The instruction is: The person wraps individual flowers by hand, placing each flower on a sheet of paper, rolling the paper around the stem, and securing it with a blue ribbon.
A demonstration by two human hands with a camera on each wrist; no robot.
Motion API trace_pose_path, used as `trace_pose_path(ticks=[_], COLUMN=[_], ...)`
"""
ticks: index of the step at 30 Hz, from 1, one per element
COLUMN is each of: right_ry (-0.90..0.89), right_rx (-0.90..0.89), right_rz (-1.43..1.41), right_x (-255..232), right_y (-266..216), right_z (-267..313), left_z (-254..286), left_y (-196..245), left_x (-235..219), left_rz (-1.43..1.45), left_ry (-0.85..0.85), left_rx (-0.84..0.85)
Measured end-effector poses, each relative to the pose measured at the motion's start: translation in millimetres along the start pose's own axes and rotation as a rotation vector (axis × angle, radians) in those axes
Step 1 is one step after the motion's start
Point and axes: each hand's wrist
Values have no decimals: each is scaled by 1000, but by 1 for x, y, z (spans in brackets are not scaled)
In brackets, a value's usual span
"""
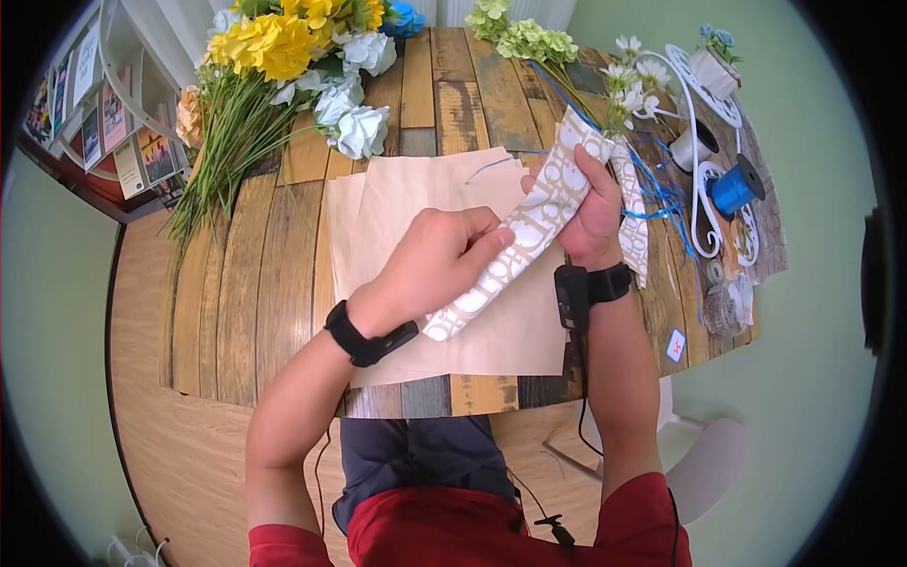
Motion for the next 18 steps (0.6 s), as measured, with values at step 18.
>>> trace_pose_path(ticks=[18], right_ry=[202], right_rx=[15], right_rz=[276], right_x=[29], right_y=[14], right_z=[-5], left_z=[-4], left_y=[-14], left_x=[-11], left_rz=[539], left_ry=[-112], left_rx=[-117])
Point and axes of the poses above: each hand's wrist, its own z-axis away from the middle knuckle, its own x-axis out of the palm, y = z × x, and after that the axes turned 8 degrees about -y, right-handed
